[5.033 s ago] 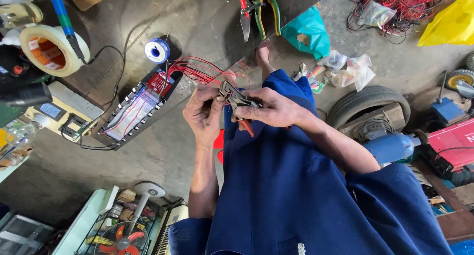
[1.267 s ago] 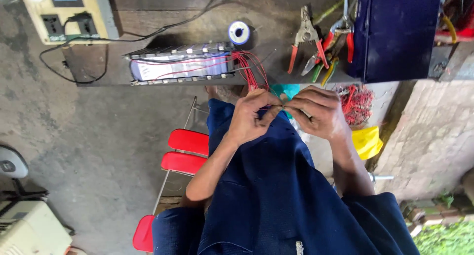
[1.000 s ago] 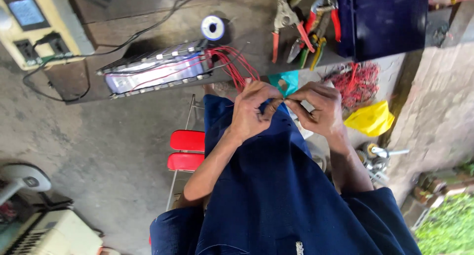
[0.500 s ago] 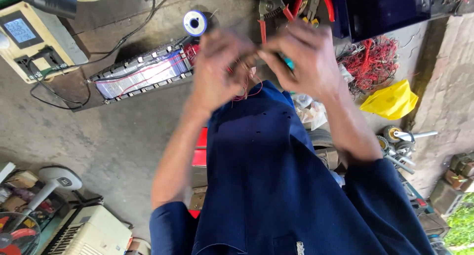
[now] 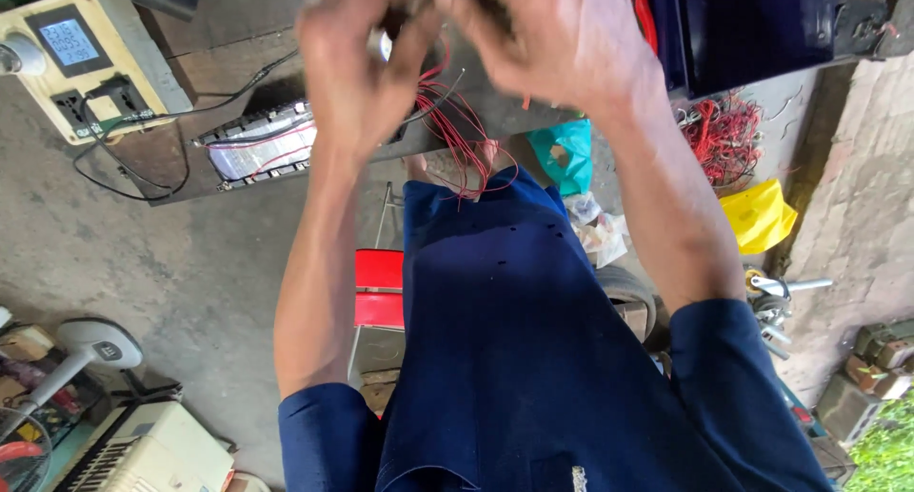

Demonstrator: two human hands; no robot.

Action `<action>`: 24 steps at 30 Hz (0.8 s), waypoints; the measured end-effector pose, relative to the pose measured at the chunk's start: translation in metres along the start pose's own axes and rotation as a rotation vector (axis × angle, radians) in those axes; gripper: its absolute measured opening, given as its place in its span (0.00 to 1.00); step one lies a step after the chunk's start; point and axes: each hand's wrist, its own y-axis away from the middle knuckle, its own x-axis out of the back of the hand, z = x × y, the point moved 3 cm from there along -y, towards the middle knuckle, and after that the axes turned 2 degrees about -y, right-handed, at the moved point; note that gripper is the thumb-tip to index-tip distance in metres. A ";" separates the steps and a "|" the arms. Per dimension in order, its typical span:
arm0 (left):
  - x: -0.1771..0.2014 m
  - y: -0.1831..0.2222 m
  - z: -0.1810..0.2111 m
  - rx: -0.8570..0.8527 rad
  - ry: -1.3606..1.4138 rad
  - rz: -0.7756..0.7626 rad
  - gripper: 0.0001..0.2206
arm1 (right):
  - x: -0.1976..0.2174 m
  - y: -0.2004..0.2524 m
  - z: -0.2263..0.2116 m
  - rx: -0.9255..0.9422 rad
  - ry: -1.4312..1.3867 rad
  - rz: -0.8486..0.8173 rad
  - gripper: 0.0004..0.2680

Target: Stripping insulation from wires and connecting them to a lithium-ion battery pack assembly using various tools.

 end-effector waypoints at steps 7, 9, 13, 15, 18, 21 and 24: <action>0.058 0.099 0.020 0.285 -0.035 0.208 0.07 | 0.003 -0.051 -0.106 0.339 -0.049 0.132 0.06; 0.065 0.138 -0.003 0.470 0.258 0.415 0.10 | -0.026 -0.062 -0.131 0.385 -0.041 0.056 0.09; 0.073 0.170 -0.027 0.504 0.330 0.522 0.08 | -0.098 -0.074 -0.154 0.399 -0.188 -0.032 0.08; 0.075 0.186 -0.035 0.578 0.380 0.606 0.08 | -0.125 -0.077 -0.162 0.291 -0.367 -0.201 0.08; 0.073 0.201 -0.054 0.629 0.472 0.712 0.08 | -0.161 -0.092 -0.167 0.144 -0.475 -0.473 0.08; 0.070 0.207 -0.063 0.675 0.619 0.750 0.04 | -0.175 -0.103 -0.162 0.052 -0.495 -0.681 0.08; 0.070 0.212 -0.073 0.701 0.751 0.751 0.05 | -0.163 -0.112 -0.148 0.174 -0.510 -0.541 0.11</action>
